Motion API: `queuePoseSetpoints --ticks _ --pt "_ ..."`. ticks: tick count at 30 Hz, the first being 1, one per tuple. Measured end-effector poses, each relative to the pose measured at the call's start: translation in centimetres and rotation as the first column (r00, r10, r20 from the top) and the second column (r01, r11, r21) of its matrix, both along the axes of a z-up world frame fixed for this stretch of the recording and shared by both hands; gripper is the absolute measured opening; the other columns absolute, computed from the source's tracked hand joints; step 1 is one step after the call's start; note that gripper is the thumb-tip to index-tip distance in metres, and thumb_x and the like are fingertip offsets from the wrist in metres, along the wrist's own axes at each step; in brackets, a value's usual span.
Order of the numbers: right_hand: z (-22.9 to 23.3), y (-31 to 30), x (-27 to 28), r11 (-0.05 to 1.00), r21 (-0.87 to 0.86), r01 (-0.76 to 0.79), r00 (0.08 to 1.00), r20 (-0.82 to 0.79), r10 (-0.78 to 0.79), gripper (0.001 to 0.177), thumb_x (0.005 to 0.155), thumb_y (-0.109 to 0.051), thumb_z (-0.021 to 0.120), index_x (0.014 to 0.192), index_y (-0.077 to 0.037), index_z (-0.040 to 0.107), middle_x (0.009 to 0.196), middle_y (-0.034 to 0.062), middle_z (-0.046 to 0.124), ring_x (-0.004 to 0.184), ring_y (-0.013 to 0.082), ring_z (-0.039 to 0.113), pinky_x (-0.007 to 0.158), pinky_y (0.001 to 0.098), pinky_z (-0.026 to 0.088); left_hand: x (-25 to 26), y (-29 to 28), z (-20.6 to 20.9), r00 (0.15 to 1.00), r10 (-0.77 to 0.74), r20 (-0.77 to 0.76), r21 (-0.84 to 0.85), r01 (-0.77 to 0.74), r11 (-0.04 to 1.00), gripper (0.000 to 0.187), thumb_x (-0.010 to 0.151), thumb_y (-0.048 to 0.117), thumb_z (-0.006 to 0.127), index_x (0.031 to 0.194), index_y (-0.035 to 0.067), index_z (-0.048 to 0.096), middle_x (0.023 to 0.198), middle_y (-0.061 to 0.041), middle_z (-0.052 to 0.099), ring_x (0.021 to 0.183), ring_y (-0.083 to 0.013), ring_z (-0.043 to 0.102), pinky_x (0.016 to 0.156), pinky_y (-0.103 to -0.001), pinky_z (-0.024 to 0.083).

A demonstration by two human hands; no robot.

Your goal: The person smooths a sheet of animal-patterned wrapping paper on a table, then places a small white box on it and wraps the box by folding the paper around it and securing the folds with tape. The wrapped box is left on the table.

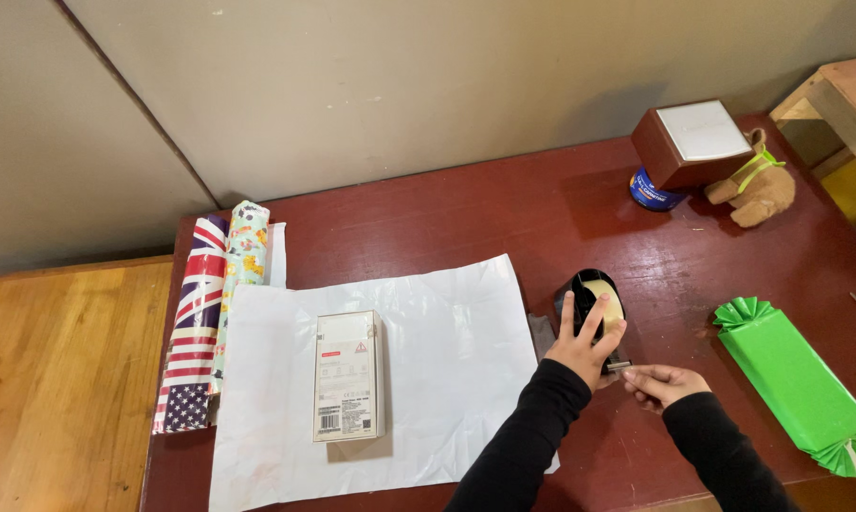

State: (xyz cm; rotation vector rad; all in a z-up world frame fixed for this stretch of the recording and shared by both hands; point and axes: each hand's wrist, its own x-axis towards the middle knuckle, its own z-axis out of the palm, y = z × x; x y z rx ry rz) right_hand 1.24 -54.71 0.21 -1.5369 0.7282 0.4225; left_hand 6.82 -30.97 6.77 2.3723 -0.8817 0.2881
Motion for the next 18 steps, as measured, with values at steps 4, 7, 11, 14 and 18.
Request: queuePoseSetpoints --ticks 4,7,11,14,18 --pt "-0.8 0.1 -0.3 0.997 0.066 0.038 0.999 -0.024 -0.037 0.030 0.088 -0.018 0.077 0.108 0.004 0.077 0.084 0.0068 0.072 0.068 0.0137 0.060 0.061 0.0293 0.052 -0.2 0.3 0.8 0.996 -0.011 -0.091 0.037 0.014 0.999 0.095 0.061 0.031 0.095 0.146 0.025 0.055 0.170 -0.007 0.023 0.153 -0.0607 0.013 0.095 -0.055 0.059" --pt "-1.2 0.3 -0.4 0.989 0.123 0.085 0.996 -0.046 -0.080 0.028 0.087 -0.017 0.078 0.106 0.005 0.076 0.083 0.0065 0.071 0.067 0.0131 0.058 0.061 0.0292 0.052 -0.1 0.4 1.2 0.992 -0.028 -0.122 0.013 0.030 0.999 0.091 0.062 0.027 0.094 0.144 0.024 0.054 0.167 -0.007 0.022 0.152 -0.0606 0.013 0.092 -0.056 0.059" --pt "-1.8 0.7 -0.7 0.964 0.206 0.169 0.985 -0.078 -0.156 0.025 0.086 -0.015 0.078 0.102 0.004 0.076 0.079 0.0060 0.068 0.065 0.0140 0.057 0.061 0.0298 0.051 -0.1 0.4 1.2 0.993 -0.006 -0.116 0.043 0.012 0.999 0.079 0.077 0.002 0.079 0.148 0.026 0.055 0.171 -0.005 0.022 0.155 -0.0582 0.014 0.087 -0.049 0.063" --pt "-2.5 0.7 -0.9 0.949 0.243 0.203 0.978 -0.089 -0.186 0.023 0.085 -0.015 0.078 0.100 0.002 0.075 0.078 0.0051 0.066 0.064 0.0146 0.057 0.060 0.0309 0.051 0.0 0.4 1.0 0.989 -0.012 -0.144 0.027 0.016 1.000 0.076 0.079 -0.008 0.068 0.146 0.025 0.055 0.169 -0.005 0.022 0.154 -0.0586 0.014 0.084 -0.049 0.063" --pt "-3.4 0.0 -0.8 0.949 0.256 0.185 0.983 -0.058 -0.176 0.021 0.087 -0.013 0.079 0.098 0.003 0.071 0.078 0.0056 0.065 0.065 0.0156 0.057 0.060 0.0311 0.051 -0.1 0.4 1.2 0.993 -0.009 -0.121 0.001 0.009 1.000 0.073 0.081 -0.006 0.069 0.145 0.026 0.055 0.169 -0.005 0.024 0.154 -0.0586 0.015 0.086 -0.050 0.062"
